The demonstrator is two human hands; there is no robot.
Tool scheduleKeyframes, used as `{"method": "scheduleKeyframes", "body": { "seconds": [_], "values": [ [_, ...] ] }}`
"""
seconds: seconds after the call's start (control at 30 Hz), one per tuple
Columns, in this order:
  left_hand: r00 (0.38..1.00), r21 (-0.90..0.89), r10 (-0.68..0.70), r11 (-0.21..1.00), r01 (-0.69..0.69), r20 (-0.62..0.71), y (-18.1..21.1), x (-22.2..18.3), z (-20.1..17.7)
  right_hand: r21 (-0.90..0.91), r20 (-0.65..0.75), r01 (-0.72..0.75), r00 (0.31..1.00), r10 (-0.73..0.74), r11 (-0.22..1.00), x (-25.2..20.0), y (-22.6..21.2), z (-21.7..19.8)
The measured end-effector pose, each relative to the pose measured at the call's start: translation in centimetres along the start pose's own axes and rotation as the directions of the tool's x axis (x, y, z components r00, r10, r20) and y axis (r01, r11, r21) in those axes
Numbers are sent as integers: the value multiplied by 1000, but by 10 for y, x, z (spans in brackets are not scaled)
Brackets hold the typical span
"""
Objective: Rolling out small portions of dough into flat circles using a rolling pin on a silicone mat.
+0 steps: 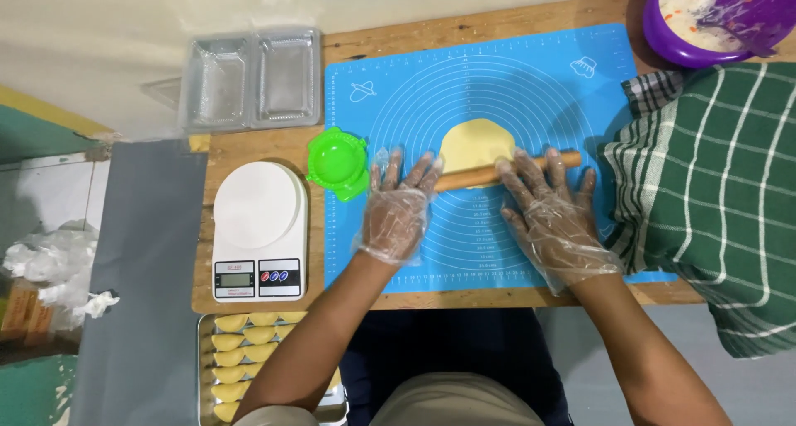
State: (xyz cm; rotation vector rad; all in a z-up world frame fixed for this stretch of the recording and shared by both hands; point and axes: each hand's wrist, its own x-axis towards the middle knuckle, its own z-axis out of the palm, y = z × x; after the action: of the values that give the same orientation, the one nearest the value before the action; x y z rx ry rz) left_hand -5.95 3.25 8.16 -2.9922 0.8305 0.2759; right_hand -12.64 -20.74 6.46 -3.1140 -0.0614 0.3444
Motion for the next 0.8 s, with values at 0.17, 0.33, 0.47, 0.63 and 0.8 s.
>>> {"method": "scheduleKeyframes", "body": {
  "seconds": [0.17, 0.33, 0.47, 0.63, 0.8],
  "values": [
    [997, -42, 2, 999, -6, -76, 6, -6, 20, 26, 14, -16, 1000, 16, 1000, -9, 5, 9],
    [987, -70, -8, 998, -3, -162, 4, -4, 49, -30, -53, -69, 996, 67, 997, -9, 3, 13],
    [976, -93, -10, 996, -10, -217, 3, 0, 53, 13, -88, -112, 990, 113, 994, -4, 4, 14],
    [961, -65, 19, 997, -39, -277, 4, 17, 44, 66, -172, -124, 976, 134, 990, 0, 15, 19],
    [944, -39, 48, 997, -64, -325, 4, 36, 33, 244, -85, -249, 957, 277, 937, 21, 38, 34]
  ]
}}
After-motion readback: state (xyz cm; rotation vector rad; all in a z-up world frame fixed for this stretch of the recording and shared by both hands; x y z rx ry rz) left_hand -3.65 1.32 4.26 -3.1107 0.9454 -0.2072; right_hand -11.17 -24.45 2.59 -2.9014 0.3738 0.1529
